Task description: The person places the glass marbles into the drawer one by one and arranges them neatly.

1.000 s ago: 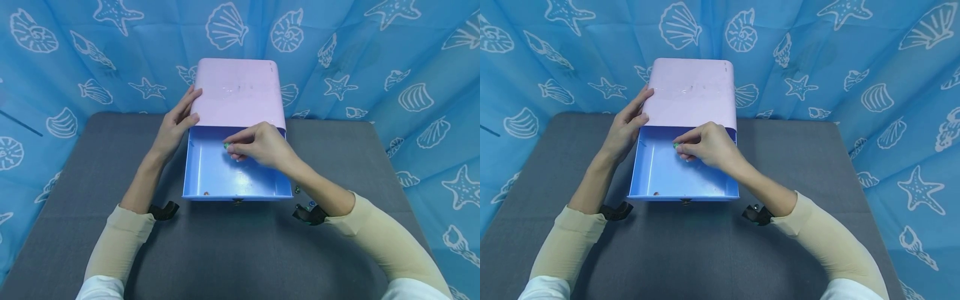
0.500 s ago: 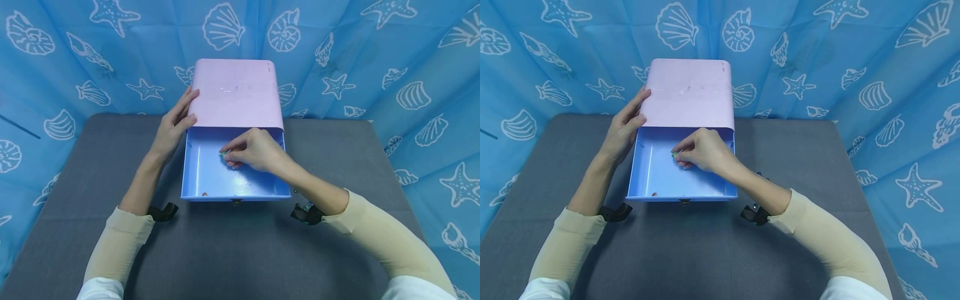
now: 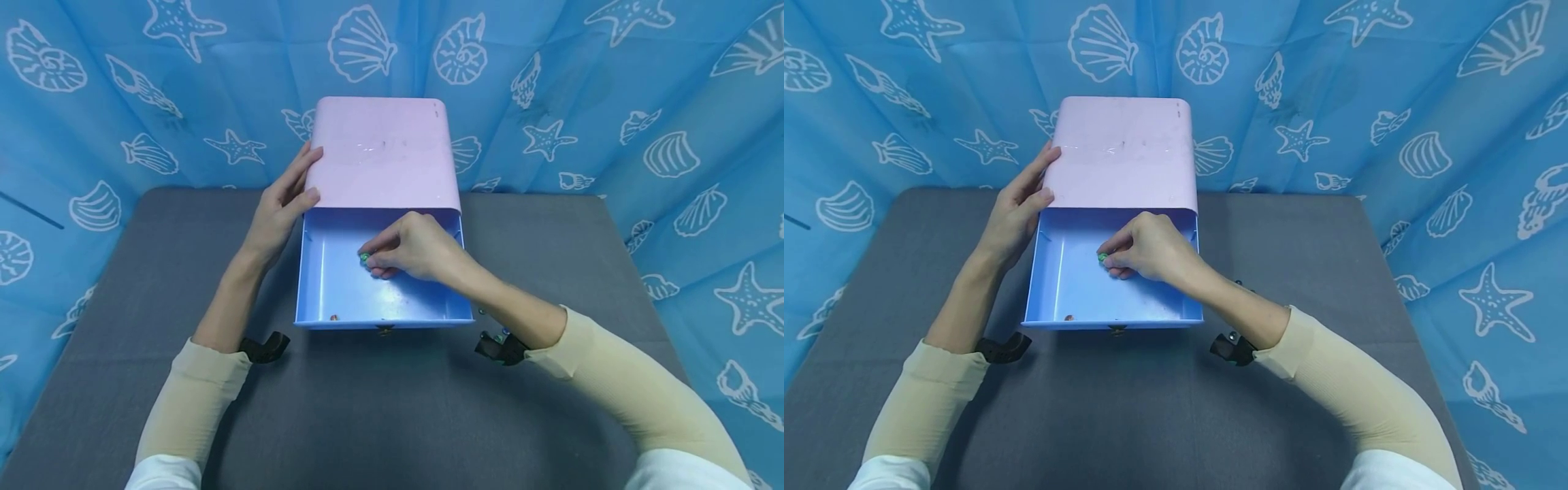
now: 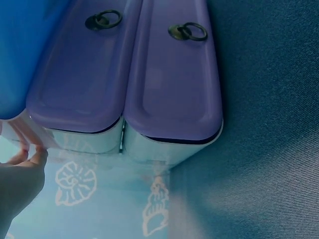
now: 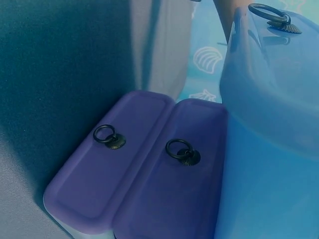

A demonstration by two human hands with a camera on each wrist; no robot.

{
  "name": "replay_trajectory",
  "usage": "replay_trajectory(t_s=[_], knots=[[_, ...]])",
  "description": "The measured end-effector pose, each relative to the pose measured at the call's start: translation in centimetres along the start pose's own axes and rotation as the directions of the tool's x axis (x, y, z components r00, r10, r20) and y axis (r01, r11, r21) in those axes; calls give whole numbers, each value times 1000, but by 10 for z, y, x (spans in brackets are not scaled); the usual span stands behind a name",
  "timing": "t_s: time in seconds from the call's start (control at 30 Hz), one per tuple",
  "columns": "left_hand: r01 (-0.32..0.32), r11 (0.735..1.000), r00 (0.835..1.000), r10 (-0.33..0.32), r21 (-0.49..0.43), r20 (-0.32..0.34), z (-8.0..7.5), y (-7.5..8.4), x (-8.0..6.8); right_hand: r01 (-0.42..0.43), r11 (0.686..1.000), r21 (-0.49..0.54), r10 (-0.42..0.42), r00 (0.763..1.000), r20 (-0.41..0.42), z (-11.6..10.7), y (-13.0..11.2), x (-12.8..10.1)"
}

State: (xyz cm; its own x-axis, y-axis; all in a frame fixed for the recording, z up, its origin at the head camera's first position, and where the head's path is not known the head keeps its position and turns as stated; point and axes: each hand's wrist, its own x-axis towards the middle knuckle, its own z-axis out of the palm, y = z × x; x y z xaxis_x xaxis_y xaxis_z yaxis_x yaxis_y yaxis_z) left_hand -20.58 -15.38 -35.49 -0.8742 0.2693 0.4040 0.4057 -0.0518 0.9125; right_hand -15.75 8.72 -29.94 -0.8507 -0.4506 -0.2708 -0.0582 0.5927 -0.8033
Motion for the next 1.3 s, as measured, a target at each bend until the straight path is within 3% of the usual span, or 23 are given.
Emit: replay_trajectory(t_s=[0.53,0.8,1.1,1.3], knots=[[7,1000,1000,-7,12,-2,2,2,-1,17,998,-54,-17,1000,3,-1,0,-3],[3,999,1000,-3,32,-4,2,2,-2,66,996,-62,-66,998,-5,-2,0,-5],[3,999,1000,-2,37,-5,3,1,-4,133,989,57,-131,991,-37,-11,-4,-16],[1,999,1000,0,48,-12,3,0,-4,172,982,75,-166,983,-73,-18,-2,-23]])
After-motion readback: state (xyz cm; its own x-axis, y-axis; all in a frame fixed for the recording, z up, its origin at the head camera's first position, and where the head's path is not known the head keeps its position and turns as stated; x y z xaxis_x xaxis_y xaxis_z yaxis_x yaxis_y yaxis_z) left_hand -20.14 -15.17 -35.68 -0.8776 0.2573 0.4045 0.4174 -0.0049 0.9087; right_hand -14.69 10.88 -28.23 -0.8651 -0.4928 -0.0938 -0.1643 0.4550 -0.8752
